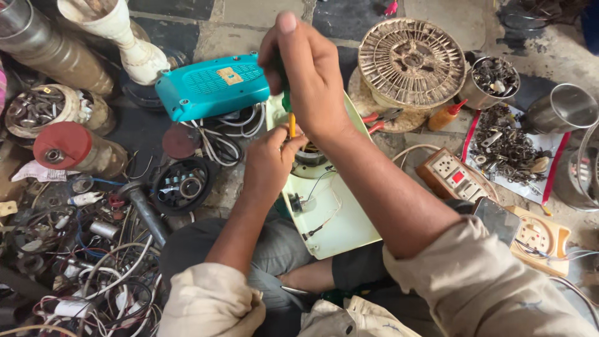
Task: The person disassembles the housing of a mixer grinder by hand and with a screwdriver, then uses pliers and screwdrivers to detach and reconnect internal wiring and components within the motor assembly.
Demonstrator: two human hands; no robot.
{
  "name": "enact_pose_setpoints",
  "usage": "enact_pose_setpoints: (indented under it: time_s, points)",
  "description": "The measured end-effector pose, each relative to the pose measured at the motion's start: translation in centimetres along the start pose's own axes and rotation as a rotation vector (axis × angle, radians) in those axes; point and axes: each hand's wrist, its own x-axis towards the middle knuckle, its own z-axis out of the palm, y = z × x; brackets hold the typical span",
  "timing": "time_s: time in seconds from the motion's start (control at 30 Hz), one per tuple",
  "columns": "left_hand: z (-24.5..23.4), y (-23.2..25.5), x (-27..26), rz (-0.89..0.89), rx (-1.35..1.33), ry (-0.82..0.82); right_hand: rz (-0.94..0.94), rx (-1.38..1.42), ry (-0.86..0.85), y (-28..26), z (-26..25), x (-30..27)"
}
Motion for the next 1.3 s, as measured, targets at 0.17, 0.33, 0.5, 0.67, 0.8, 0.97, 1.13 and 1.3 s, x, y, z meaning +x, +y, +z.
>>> enact_pose_setpoints:
  time_s: [0.17, 0.33, 0.5, 0.67, 0.8, 0.97, 1.13, 1.3]
  points:
    - [-0.1, -0.5, -0.4, -0.173, 0.043, -0.059, 0.148, 0.332, -0.173, 0.1, -1.8, 0.4]
    - [0.5, -0.7, -0.9, -0.052, -0.019, 0.065, 0.027, 0.076, -0.113, 0.1, -0.4, 0.3]
    - [0.2, -1.1, -0.9, -0.135, -0.030, -0.059, 0.193, 0.209, -0.244, -0.4, -0.1, 0.3]
    - [0.1, -1.2, -0.9, -0.154, -0.023, 0.025, 0.162, 0.125, -0.146, 0.6, 1.3, 1.0]
    - [0.4, -1.2, -1.3, -0.096, 0.023, 0.037, 0.231, 0.342, -0.237, -0.3, 0.7, 0.7]
    - [0.3, -1.2, -1.3, -0.245, 0.056, 0.003, 0.041, 0.036, -0.253, -1.1, 0.3, 0.4]
    - [0.3, -0.6, -0.6, -0.301, 0.109, 0.003, 0.092, -0.005, -0.201, -0.6, 0.9, -1.1]
    - [-0.6, -1.2, -0.8, -0.059, 0.090, -0.029, -0.206, -0.453, -0.236, 1.2, -0.8, -2.6]
